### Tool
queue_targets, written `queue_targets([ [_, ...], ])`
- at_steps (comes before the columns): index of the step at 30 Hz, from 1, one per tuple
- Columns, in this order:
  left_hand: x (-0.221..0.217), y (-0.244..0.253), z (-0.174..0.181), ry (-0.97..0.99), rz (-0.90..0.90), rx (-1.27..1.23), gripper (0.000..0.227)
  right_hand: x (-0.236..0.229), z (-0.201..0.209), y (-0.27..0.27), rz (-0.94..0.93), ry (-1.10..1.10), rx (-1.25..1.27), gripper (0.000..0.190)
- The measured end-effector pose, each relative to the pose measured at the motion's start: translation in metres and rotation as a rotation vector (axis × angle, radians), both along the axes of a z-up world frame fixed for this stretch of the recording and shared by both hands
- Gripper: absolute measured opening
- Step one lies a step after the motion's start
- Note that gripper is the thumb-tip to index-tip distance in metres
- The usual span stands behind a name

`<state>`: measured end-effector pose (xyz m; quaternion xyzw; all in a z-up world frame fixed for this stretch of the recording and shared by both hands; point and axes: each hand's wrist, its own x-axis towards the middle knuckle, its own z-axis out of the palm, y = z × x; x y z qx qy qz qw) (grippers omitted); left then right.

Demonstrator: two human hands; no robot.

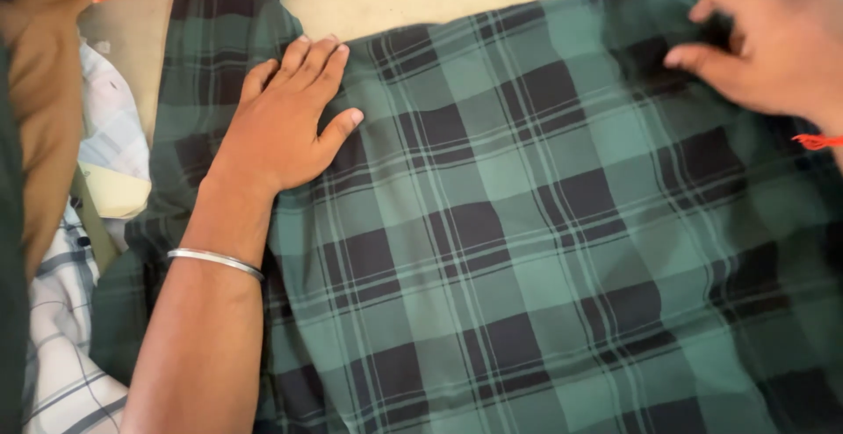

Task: The person lays a green plaid shirt flat on a table, smooths it with both hands, folds the sleeves and sides inward, then folds the shirt over into a compact rectangle and presses it flat, finishing with the collar and size tag visible on top.

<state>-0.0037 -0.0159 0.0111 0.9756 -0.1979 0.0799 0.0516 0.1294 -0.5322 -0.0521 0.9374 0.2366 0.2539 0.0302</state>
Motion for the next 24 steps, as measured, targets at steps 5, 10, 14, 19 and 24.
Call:
queue_targets([
  [5,0.001,-0.002,0.003,0.055,0.036,0.014,0.064,-0.03,0.027,0.019,-0.073,0.438,-0.117,0.057],
  [10,0.003,0.0,0.001,0.076,0.027,-0.008,0.064,-0.02,-0.002,-0.005,-0.201,0.532,-0.088,0.054],
  [14,0.003,0.004,0.0,0.08,0.02,-0.021,0.065,0.002,-0.046,-0.039,-0.084,0.189,0.103,0.043],
  [19,0.004,0.003,-0.003,0.083,0.032,0.002,0.066,0.003,-0.051,-0.031,-0.035,0.061,0.165,0.038],
  [24,-0.006,-0.003,-0.003,0.104,0.05,0.071,0.064,-0.039,-0.048,-0.024,-0.118,-0.05,0.091,0.042],
])
